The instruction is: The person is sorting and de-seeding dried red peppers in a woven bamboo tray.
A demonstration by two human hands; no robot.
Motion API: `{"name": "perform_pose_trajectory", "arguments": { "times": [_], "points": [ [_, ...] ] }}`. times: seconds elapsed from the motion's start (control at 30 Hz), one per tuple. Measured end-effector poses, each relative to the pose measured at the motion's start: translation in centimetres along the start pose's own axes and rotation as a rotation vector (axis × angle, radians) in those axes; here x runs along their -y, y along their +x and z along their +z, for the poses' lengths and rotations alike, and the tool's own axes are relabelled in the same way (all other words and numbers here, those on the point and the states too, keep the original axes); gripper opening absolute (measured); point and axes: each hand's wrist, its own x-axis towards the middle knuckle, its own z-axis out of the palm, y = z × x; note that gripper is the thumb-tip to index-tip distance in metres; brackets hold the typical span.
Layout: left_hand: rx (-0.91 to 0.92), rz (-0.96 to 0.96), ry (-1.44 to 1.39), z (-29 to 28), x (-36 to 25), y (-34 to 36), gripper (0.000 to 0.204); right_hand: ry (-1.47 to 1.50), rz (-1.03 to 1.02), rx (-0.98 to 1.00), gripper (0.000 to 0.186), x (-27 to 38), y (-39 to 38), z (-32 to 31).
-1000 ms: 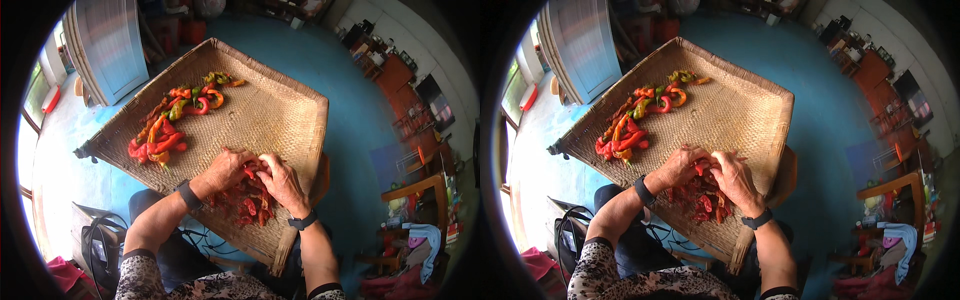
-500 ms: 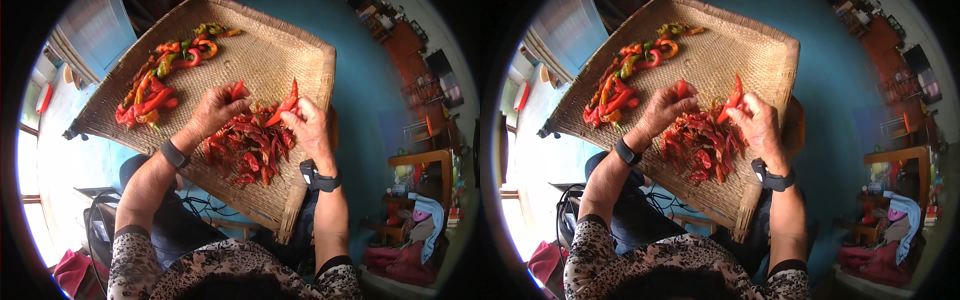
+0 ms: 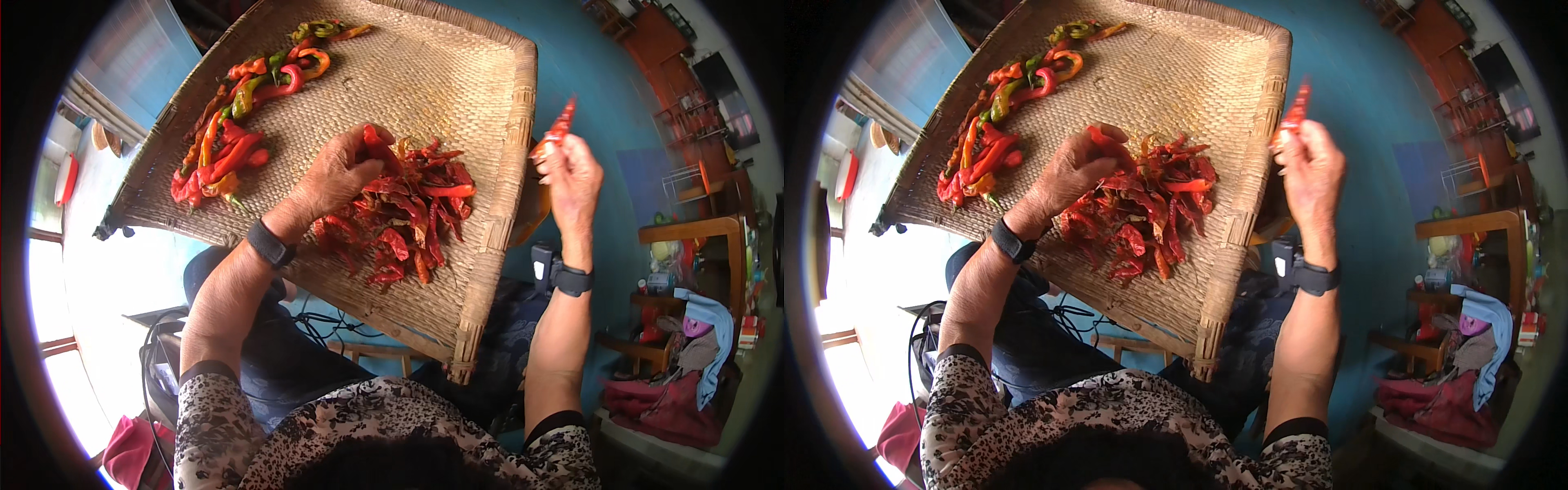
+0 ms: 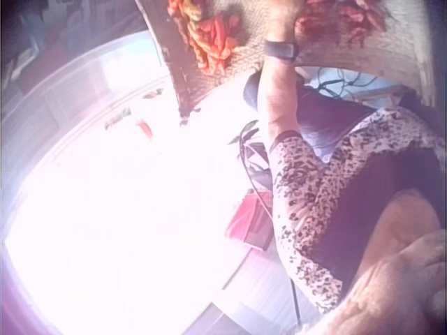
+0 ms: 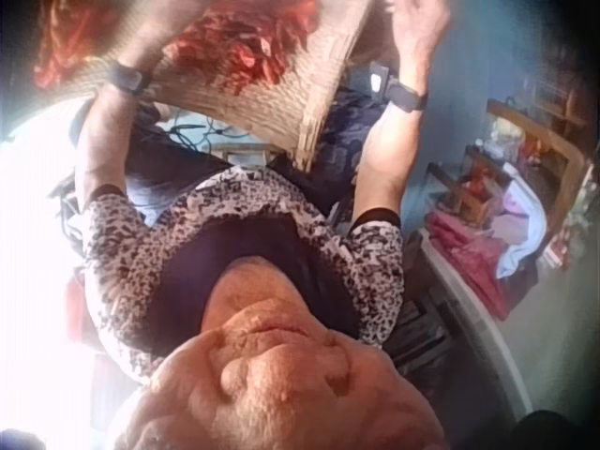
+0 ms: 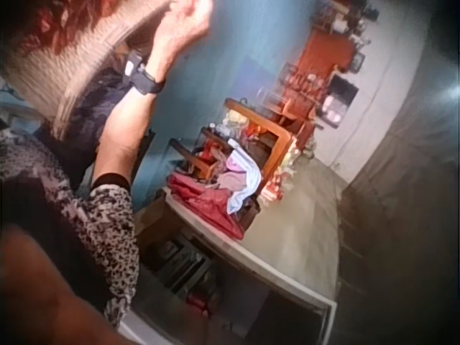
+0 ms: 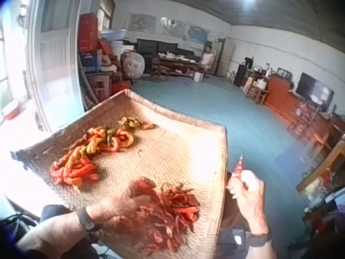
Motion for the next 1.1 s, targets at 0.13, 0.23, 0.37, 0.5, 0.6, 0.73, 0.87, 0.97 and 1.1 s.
{"name": "perform_pose_trajectory", "arguments": {
  "times": [0.13,0.23,0.37,0.5,0.6,0.73,0.87,0.97,1.1],
  "points": [
    [0.002,0.011,0.056,-0.1,0.6,0.5,0.029,-0.617,-0.102,-0.166,0.028,-3.8,0.8,-2.8],
    [-0.011,0.024,-0.019,-0.2,0.4,0.1,0.022,-0.470,-0.126,-0.146,0.035,-0.2,-0.2,0.4],
    [0.032,0.036,-0.218,1.2,-0.2,0.5,0.017,-0.083,-0.128,0.382,0.033,4.0,-2.2,4.6],
    [0.082,0.034,-0.246,1.5,-0.3,0.2,0.017,-0.166,-0.362,0.495,0.022,4.9,-2.1,7.8],
    [0.055,0.038,-0.279,1.8,-0.7,-0.1,0.017,-0.137,-0.261,0.522,0.012,5.1,-2.1,8.3],
    [0.021,0.091,-0.332,2.1,-0.4,-0.1,0.017,-0.073,-0.264,0.445,0.010,4.7,-2.1,8.3],
    [0.036,0.050,-0.209,0.8,-0.1,-0.1,0.015,0.048,-0.135,0.361,0.015,3.0,-1.4,6.7],
    [0.027,0.047,-0.126,0.7,-0.7,-0.2,0.014,-0.028,-0.054,0.174,0.019,1.3,-0.1,3.8],
    [0.012,-0.015,0.133,0.5,-0.1,0.0,0.017,-0.292,-0.021,-0.059,0.016,-1.0,0.9,0.0]
  ]
}}
